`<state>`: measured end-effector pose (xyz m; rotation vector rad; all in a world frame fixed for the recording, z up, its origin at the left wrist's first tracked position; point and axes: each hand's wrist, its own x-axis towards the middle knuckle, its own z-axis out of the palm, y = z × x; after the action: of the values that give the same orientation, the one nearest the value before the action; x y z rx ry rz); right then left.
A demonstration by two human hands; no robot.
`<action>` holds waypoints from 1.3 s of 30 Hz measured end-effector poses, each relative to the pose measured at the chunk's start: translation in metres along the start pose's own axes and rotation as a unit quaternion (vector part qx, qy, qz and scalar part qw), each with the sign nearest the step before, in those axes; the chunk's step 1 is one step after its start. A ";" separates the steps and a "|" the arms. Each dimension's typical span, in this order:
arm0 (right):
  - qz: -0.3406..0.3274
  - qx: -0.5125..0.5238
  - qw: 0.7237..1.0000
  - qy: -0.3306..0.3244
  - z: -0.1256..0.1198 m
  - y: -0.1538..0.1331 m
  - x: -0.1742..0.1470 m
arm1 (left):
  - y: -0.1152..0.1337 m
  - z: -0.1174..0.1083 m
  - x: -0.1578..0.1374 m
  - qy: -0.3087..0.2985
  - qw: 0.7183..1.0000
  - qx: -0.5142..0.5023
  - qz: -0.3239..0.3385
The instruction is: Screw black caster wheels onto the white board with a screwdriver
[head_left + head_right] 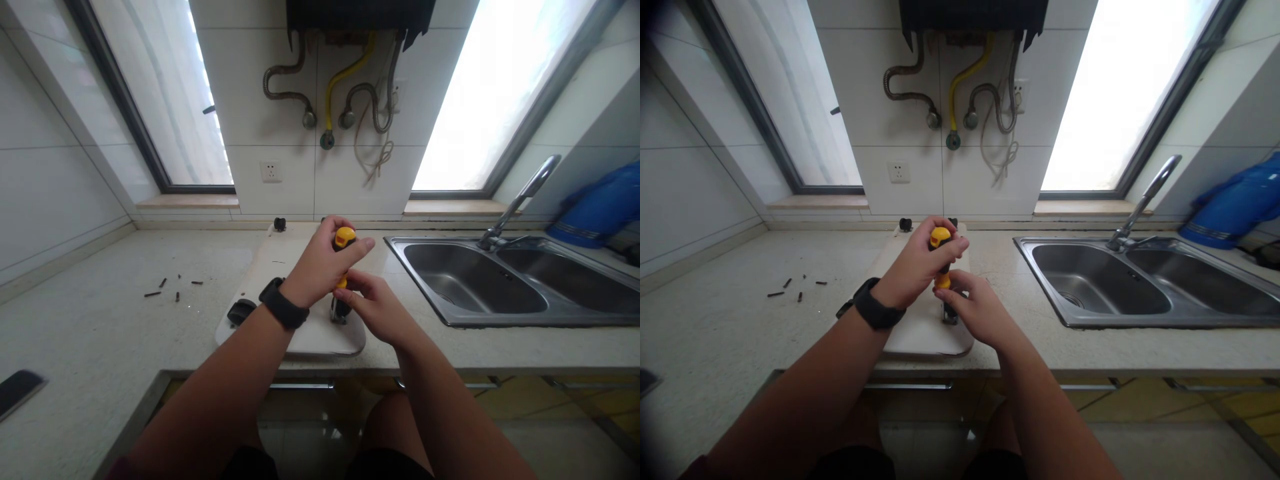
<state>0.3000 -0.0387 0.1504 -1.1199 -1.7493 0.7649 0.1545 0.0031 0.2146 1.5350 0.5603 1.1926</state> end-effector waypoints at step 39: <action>0.007 0.015 0.997 0.081 0.007 -0.004 0.000 | -0.012 -0.025 -0.009 0.010 1.000 0.012 0.014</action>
<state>0.2921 -0.0403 0.1506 -1.1426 -1.5917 0.6855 0.1310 0.0108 0.1982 1.5579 0.5690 1.2280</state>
